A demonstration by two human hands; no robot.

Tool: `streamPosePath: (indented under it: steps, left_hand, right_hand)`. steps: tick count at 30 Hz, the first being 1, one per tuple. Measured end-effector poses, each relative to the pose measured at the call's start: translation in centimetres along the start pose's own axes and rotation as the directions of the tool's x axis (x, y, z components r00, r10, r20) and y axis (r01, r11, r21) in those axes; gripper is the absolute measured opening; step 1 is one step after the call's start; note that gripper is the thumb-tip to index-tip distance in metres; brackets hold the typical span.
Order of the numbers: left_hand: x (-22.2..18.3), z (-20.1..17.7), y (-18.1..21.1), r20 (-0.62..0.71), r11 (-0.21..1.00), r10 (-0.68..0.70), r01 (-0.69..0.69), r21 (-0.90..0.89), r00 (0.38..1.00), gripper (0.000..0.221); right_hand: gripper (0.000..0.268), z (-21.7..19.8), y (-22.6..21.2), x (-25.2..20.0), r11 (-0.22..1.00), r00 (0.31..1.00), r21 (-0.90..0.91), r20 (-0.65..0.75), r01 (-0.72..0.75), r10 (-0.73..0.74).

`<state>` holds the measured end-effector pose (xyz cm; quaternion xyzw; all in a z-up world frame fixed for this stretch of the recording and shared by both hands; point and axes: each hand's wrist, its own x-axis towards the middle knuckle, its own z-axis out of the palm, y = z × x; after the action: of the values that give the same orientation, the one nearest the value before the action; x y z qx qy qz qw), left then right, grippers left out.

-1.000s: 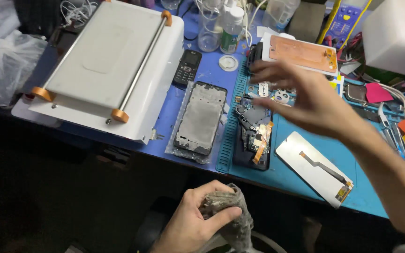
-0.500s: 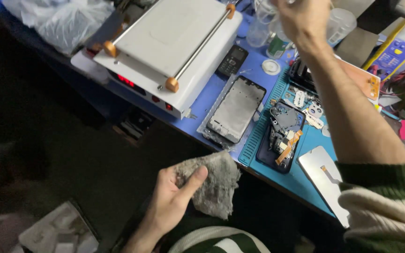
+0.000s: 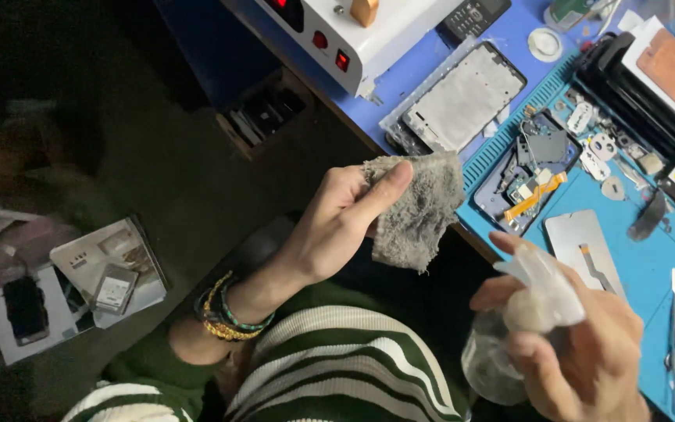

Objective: Cleaning and preparing a mobile phone screen on a heating platform during a remanufacturing process.

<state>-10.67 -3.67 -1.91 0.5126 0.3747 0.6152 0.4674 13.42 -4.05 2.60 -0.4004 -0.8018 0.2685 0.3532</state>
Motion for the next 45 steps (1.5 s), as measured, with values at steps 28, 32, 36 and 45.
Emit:
streamPosePath:
  steps: [28,32,36,45]
  left_hand:
    - [-0.3,-2.1,-2.9,-0.104,0.994,-0.087,0.093,0.051,0.991,0.045]
    - [0.3,-2.8,-4.3,-0.103,0.992,-0.099,0.107,0.071,0.990,0.045]
    - [0.4,-3.8,-4.5,-0.093,0.986,-0.156,0.161,0.044,0.983,0.042]
    - [-0.7,-6.7,-8.5,-0.266,0.937,-0.303,0.337,0.090,0.915,0.049]
  right_hand:
    - [0.059,-2.8,4.5,9.0,0.959,0.974,0.212,-0.165,0.187,-0.154]
    - [0.029,-4.0,6.9,19.7,0.860,0.837,-0.074,-0.203,0.504,-0.508]
    - [0.014,-3.0,13.2,29.7,0.803,0.806,-0.307,-0.154,0.510,-0.571]
    - [0.013,-0.3,18.3,37.2,0.824,0.812,-0.399,-0.262,0.401,-0.522]
